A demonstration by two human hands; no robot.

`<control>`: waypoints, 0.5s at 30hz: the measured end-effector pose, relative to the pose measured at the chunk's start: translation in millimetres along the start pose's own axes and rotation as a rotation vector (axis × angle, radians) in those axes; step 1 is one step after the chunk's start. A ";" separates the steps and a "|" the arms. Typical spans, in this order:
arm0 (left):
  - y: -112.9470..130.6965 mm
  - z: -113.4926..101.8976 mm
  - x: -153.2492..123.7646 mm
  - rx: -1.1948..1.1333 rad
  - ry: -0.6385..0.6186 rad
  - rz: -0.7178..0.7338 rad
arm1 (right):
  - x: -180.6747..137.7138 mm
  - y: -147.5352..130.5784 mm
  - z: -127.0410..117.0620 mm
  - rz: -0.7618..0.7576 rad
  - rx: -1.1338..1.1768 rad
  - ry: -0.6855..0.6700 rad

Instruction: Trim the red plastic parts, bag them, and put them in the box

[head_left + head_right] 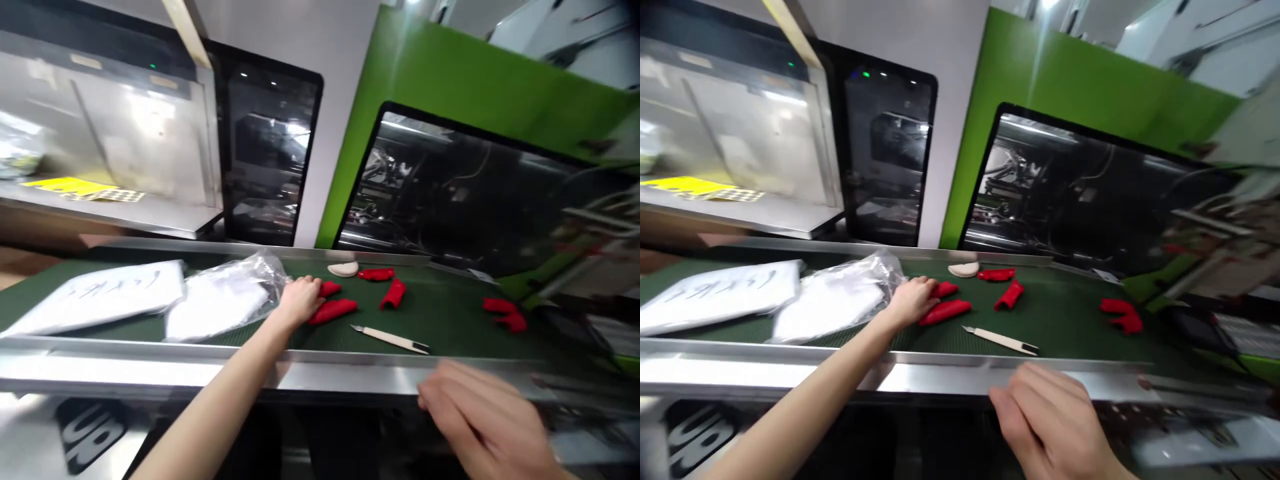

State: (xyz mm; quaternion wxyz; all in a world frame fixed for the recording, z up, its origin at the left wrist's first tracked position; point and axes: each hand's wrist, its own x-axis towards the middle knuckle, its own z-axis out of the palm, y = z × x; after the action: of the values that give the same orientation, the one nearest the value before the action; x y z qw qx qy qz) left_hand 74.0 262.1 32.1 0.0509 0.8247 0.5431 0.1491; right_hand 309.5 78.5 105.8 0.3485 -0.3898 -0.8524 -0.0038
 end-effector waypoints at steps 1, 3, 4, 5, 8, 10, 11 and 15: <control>2.2 0.1 -1.1 -0.022 0.033 0.007 | 18.0 -4.1 10.9 -0.049 0.027 -0.014; 6.2 -3.4 -2.0 -0.070 0.152 -0.001 | 46.7 -7.2 30.3 -0.099 0.039 0.003; 7.1 -7.6 -2.6 -0.096 0.239 -0.016 | 57.0 -6.7 39.7 -0.103 0.039 0.028; 6.7 -13.6 -4.3 -0.122 0.341 -0.038 | 65.0 -5.4 49.4 -0.095 0.043 0.057; -1.2 -41.6 -25.6 -0.186 0.665 -0.085 | 83.8 0.0 82.8 -0.021 0.113 0.058; -8.2 -64.6 -58.8 -0.269 0.909 -0.044 | 99.5 2.3 109.5 0.011 0.172 -0.069; -10.4 -75.6 -80.6 -0.403 1.108 0.023 | 109.6 2.8 123.9 0.010 0.188 -0.152; -5.6 -102.0 -182.3 -0.820 1.182 -0.231 | 158.3 1.5 183.1 -0.052 0.168 -0.468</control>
State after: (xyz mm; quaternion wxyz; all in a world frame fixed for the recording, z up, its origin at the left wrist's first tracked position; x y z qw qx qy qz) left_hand -28.4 90.3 92.9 0.0694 0.4587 0.4640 0.7546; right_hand 130.5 235.3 61.3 0.1724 -0.3277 -0.9170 0.1483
